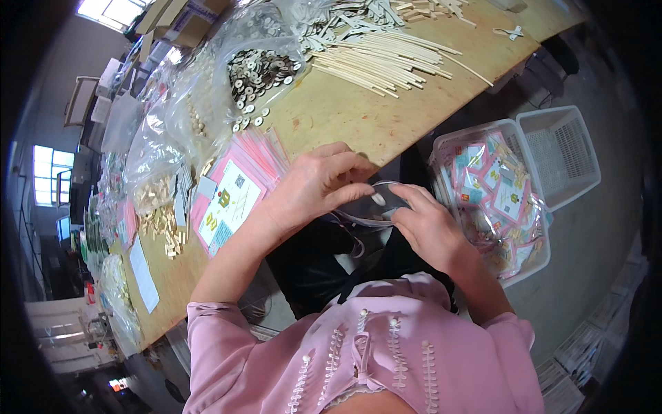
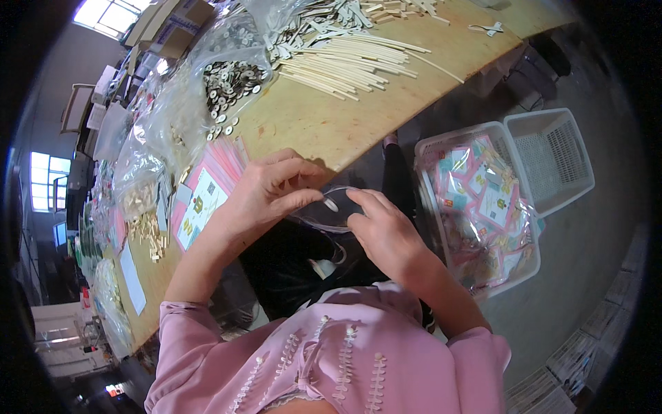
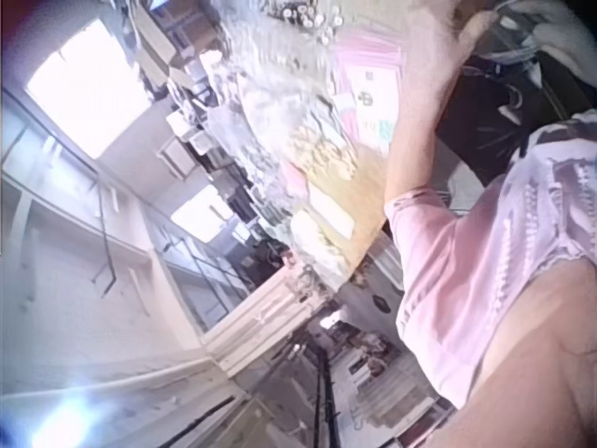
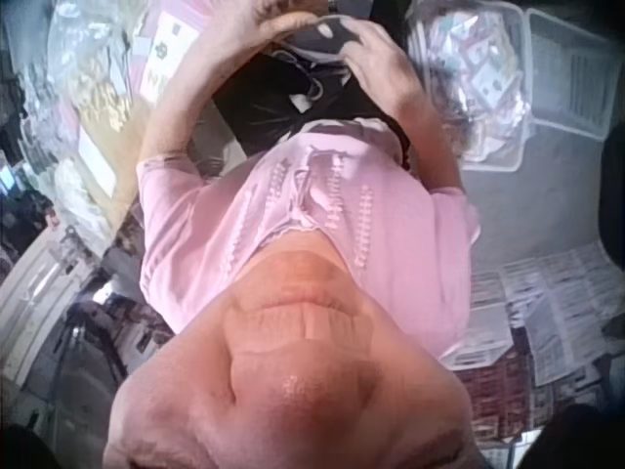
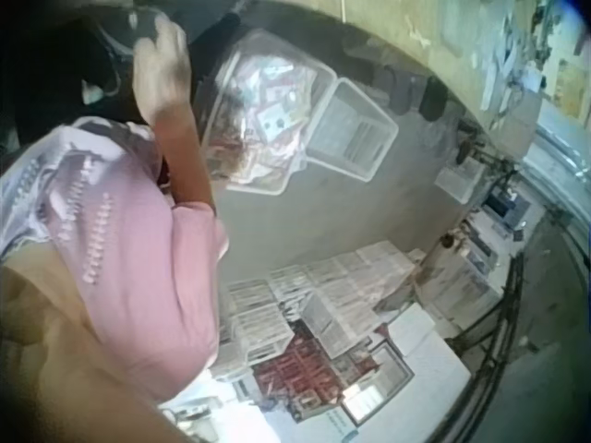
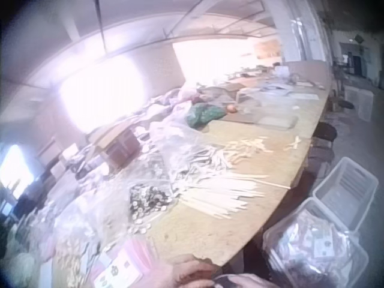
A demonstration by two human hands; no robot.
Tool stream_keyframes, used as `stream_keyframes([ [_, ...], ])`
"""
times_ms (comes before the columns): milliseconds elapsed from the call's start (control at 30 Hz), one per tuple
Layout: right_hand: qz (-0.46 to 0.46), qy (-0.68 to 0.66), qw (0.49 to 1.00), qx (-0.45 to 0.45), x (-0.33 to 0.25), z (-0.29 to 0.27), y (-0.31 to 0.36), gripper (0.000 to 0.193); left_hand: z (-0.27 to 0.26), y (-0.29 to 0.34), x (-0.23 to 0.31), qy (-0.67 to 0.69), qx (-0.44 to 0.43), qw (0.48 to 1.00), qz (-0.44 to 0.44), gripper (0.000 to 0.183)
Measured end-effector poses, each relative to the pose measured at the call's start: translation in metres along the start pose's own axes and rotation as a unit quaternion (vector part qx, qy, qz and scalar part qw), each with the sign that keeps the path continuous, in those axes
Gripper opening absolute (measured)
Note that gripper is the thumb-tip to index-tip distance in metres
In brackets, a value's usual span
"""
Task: The person repeatedly picks small wooden pieces, round wooden discs, and thin wooden sticks from a table and places them into small clear plastic bags. The person then inserts a printed instruction sheet into each bag and sets the completed kits into a white basket.
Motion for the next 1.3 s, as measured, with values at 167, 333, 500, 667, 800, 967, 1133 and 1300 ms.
stream_keyframes([
  [167, -0.004, 0.008, 1.0, -0.003, 0.005, 0.005, 0.011, 0.01, -0.012, -0.068, -0.04, -0.189, 0.092, 0.976, 0.063, 0.015],
  [333, 0.006, -0.002, 1.0, -0.01, 0.004, 0.005, 0.025, 0.006, -0.011, -0.129, -0.084, -0.371, 0.045, 0.922, 0.105, 0.026],
  [500, 0.028, -0.001, 1.0, -0.001, 0.013, -0.001, 0.037, 0.008, -0.01, -0.141, -0.091, -0.408, -0.009, 0.907, 0.104, 0.026],
  [667, 0.017, -0.003, 1.0, 0.002, 0.013, -0.002, 0.04, 0.005, -0.017, -0.132, -0.092, -0.414, -0.016, 0.904, 0.105, 0.023],
  [800, 0.008, 0.015, 1.0, -0.003, 0.01, -0.002, 0.036, 0.005, -0.031, -0.109, -0.083, -0.398, 0.073, 0.902, 0.149, 0.02],
  [967, 0.01, 0.007, 1.0, 0.023, 0.005, -0.007, 0.031, 0.005, -0.058, -0.059, -0.041, -0.155, 0.232, 0.954, 0.112, 0.013],
  [1133, 0.003, 0.007, 0.999, 0.039, 0.0, -0.012, 0.022, 0.006, -0.032, 0.032, -0.003, 0.228, 0.26, 0.937, 0.042, 0.014],
  [1300, -0.029, -0.001, 0.999, 0.022, -0.015, -0.008, 0.011, 0.005, 0.023, 0.071, -0.006, 0.21, 0.249, 0.943, 0.071, 0.022],
])
Point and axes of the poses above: each hand's wrist, its own y-axis away from the middle knuckle, its own z-axis out of the palm, x = y × z, the point moved 3 cm from there along -y, towards the middle knuckle, and after that the axes turned 1 degree about -x, right-handed, at the moved point
